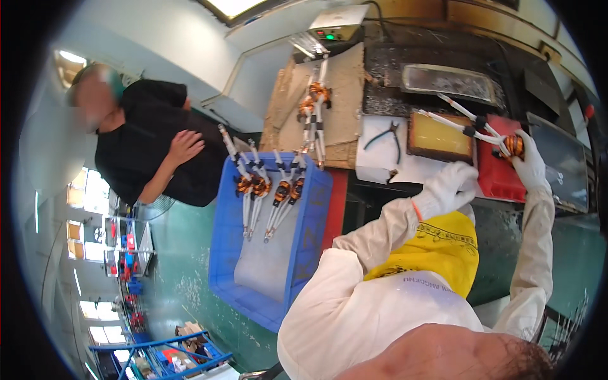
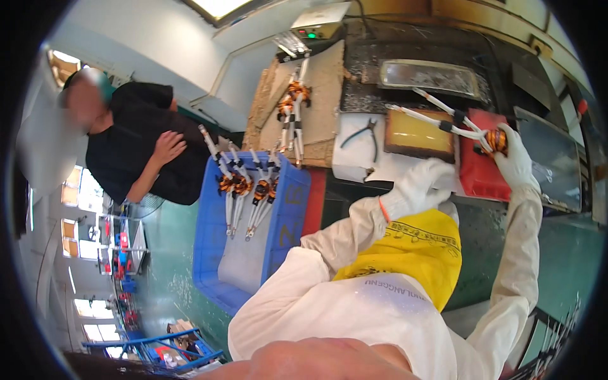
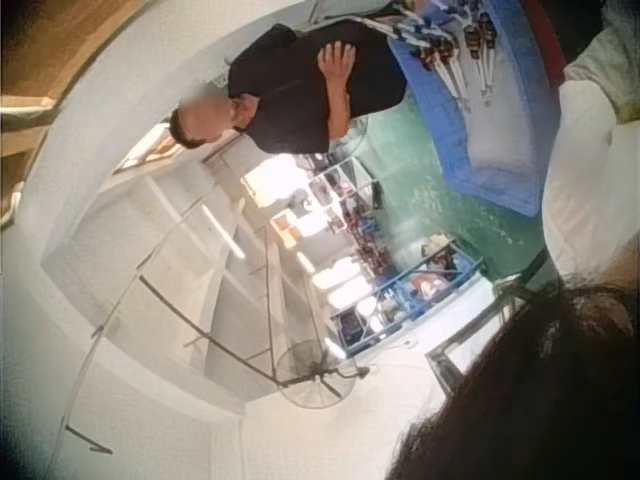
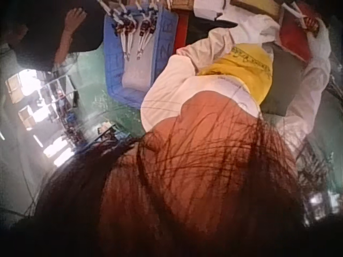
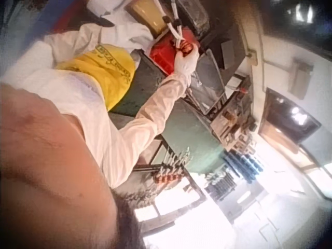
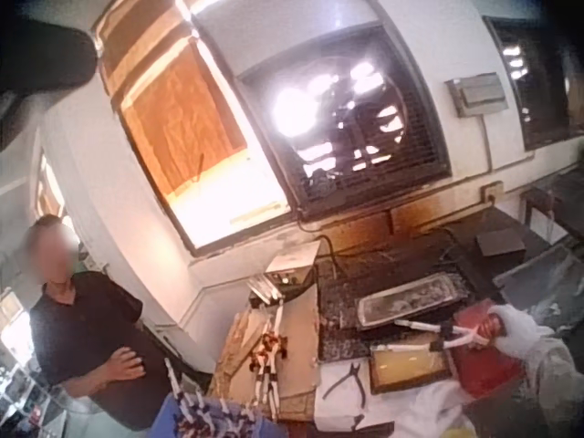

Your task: Dip copper coils into a liquid bath for soldering or insulation.

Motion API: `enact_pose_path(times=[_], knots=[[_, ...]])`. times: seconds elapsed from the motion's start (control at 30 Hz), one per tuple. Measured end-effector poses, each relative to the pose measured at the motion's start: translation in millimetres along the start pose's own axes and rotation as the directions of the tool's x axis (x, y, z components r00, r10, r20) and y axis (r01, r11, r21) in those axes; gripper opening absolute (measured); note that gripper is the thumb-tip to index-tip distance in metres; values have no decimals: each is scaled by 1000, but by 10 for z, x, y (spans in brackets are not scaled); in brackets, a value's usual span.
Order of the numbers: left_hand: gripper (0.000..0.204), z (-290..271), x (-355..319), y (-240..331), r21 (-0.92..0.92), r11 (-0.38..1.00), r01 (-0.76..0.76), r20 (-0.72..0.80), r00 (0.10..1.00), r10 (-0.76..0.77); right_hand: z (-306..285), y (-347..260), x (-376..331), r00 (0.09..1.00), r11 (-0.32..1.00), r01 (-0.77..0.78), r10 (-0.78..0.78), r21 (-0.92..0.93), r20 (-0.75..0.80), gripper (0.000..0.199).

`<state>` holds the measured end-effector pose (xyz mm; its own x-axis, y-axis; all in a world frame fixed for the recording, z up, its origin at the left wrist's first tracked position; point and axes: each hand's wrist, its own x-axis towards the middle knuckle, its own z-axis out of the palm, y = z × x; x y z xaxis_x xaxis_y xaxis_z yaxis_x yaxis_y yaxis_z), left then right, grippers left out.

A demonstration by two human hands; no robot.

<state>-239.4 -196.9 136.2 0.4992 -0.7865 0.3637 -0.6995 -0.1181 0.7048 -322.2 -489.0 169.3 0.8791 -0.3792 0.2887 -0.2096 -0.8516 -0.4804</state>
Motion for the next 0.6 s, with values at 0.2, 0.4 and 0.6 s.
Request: enact_pose_path(times=[0.2, 0.4, 0.6], knots=[[62, 217, 859, 207, 412, 907, -87, -105, 984, 142, 27, -296, -32, 997, 1000, 9, -10, -13, -73, 61], [47, 643, 1232, 93, 954, 288, -82, 91, 996, -17, -41, -112, -32, 999, 999, 32, -32, -9, 17, 58], [41, 929, 1302, -195, 904, 424, 56, -138, 977, 165, -135, -165, 18, 997, 998, 41, -38, -41, 71, 58]])
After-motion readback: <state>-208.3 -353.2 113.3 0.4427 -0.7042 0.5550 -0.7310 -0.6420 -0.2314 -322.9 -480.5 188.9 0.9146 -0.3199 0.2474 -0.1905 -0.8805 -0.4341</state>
